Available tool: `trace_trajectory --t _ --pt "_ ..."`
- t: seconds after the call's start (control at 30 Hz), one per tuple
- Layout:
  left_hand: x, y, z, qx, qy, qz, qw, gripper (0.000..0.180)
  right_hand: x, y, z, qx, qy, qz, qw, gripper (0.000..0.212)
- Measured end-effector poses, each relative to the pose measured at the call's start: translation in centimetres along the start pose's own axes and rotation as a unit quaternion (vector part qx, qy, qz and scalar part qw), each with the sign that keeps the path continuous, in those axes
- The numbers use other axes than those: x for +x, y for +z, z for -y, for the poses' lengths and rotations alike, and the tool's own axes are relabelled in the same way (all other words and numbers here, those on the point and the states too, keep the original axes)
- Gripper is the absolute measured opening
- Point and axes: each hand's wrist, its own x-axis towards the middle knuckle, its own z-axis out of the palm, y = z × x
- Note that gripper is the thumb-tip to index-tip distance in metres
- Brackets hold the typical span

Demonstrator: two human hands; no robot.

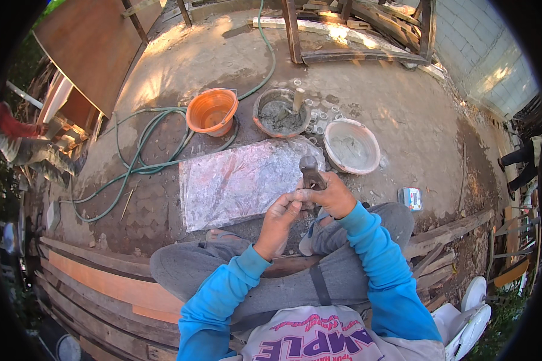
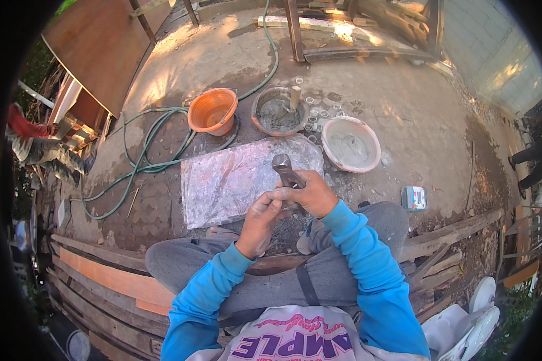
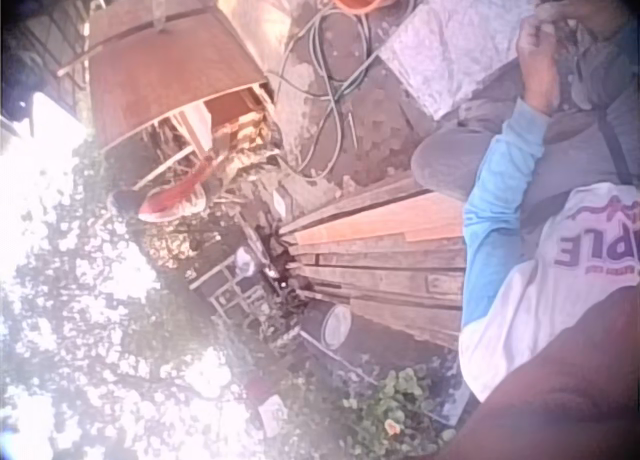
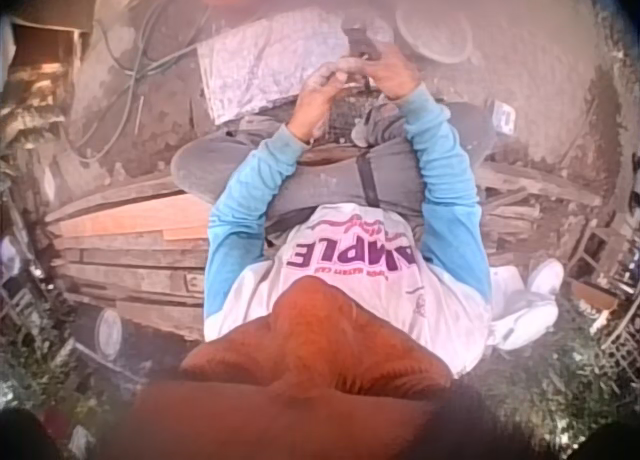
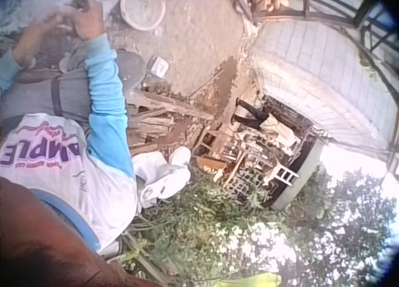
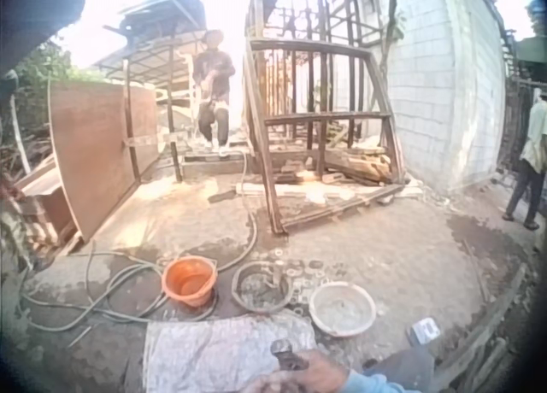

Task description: The person uses a pair of pliers to bend and twist lengths of thin wire. The person handles the wire and pliers by hand, working over a plastic-covered surface on the ground.

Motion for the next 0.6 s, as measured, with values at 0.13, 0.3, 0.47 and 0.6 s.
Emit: trace_trajectory --t 0.13,0.3,0.47,0.6 --pt "-0.1 0.5 0.5 -0.155 -0.095 0.081 0.98 0.032 0.0 0.0 0.5 0.009 0.006 -0.012 1.0 0.028" --pt "-1.3 1.7 4.1 -0.254 -0.065 0.046 0.964 0.028 0.4 -0.5 0.8 -0.026 -0.055 -0.081 0.995 0.028" --pt "-1.3 1.9 4.6 -0.201 -0.029 0.051 0.978 0.024 0.2 -0.9 0.7 -0.02 -0.056 -0.111 0.992 0.028" --pt "-0.1 0.6 4.5 -0.064 -0.006 0.084 0.994 0.022 0.1 -0.9 0.9 -0.055 -0.096 -0.113 0.987 0.03"
